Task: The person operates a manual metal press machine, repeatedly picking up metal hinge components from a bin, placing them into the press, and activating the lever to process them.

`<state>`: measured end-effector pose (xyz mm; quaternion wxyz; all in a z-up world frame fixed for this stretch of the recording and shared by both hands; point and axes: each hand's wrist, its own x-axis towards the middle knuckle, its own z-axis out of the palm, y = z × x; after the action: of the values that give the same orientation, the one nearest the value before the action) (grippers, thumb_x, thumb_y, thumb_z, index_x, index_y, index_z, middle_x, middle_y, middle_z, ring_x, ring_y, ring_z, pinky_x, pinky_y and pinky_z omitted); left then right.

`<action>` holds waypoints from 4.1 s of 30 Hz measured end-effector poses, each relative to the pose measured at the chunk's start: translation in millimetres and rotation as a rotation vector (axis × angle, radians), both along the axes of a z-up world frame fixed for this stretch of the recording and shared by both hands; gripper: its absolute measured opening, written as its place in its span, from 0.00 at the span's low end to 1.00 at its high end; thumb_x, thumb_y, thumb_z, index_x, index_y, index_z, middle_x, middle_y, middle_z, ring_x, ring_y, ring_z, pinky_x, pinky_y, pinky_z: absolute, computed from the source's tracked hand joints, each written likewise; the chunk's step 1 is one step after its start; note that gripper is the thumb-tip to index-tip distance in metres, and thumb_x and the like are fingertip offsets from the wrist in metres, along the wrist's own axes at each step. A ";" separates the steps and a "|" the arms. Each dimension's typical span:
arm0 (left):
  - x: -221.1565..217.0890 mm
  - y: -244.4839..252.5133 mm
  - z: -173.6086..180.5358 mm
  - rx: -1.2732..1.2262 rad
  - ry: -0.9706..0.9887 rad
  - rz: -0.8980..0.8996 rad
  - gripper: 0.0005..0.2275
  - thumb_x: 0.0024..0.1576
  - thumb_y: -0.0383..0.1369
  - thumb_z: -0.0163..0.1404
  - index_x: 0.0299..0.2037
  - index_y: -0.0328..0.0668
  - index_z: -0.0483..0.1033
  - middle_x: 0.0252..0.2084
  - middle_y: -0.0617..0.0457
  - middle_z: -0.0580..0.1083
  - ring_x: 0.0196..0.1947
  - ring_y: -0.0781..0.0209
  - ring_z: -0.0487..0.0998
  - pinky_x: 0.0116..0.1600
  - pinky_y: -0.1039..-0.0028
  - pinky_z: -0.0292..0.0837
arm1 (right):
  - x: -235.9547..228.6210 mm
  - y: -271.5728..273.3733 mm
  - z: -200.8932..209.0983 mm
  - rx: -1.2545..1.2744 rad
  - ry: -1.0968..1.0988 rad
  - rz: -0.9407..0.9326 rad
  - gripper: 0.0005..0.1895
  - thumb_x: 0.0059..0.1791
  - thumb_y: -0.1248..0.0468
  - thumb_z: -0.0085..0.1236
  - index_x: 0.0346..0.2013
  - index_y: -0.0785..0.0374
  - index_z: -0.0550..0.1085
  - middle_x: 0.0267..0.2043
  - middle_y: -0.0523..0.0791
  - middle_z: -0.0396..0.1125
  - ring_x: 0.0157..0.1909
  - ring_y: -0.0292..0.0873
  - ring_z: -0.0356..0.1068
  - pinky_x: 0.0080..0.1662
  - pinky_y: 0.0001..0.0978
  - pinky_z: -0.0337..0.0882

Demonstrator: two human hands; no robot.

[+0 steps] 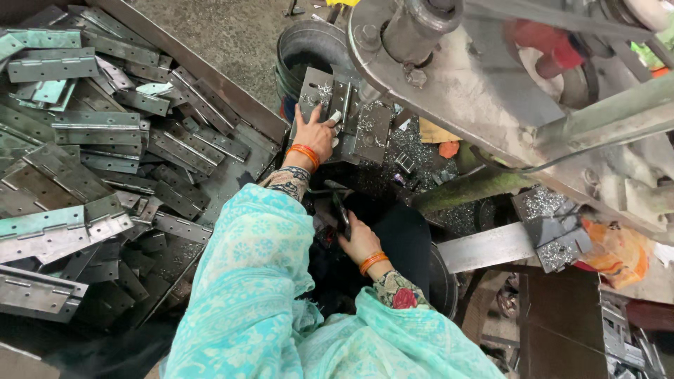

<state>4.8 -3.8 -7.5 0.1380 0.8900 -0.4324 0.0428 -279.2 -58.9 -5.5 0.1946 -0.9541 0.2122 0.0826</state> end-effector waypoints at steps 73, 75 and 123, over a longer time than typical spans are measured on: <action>-1.7 -2.7 3.2 0.006 0.003 -0.036 0.14 0.55 0.37 0.50 0.47 0.51 0.83 0.65 0.64 0.69 0.74 0.46 0.53 0.68 0.21 0.31 | -6.2 -9.0 -36.5 0.029 -0.063 -0.006 0.43 0.44 0.55 0.60 0.72 0.56 0.56 0.50 0.57 0.71 0.48 0.65 0.72 0.48 0.55 0.73; -0.7 -2.0 4.1 0.002 0.004 -0.031 0.15 0.54 0.36 0.49 0.49 0.51 0.82 0.66 0.64 0.68 0.74 0.45 0.52 0.67 0.22 0.31 | -13.8 -6.1 -59.2 0.057 -0.089 -0.058 0.43 0.47 0.52 0.60 0.73 0.55 0.54 0.52 0.57 0.69 0.48 0.66 0.71 0.48 0.56 0.72; 24.7 168.1 -40.4 -0.339 0.124 0.548 0.18 0.52 0.36 0.57 0.54 0.51 0.79 0.65 0.56 0.70 0.65 0.44 0.63 0.62 0.43 0.63 | 38.8 -21.3 64.2 -0.044 0.039 0.160 0.33 0.44 0.47 0.59 0.60 0.58 0.70 0.42 0.62 0.73 0.47 0.66 0.73 0.48 0.54 0.74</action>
<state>29.5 164.3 -47.9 0.2937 0.9386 -0.1542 0.0953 -240.4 -80.2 58.7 0.1621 -0.9702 0.1409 0.1118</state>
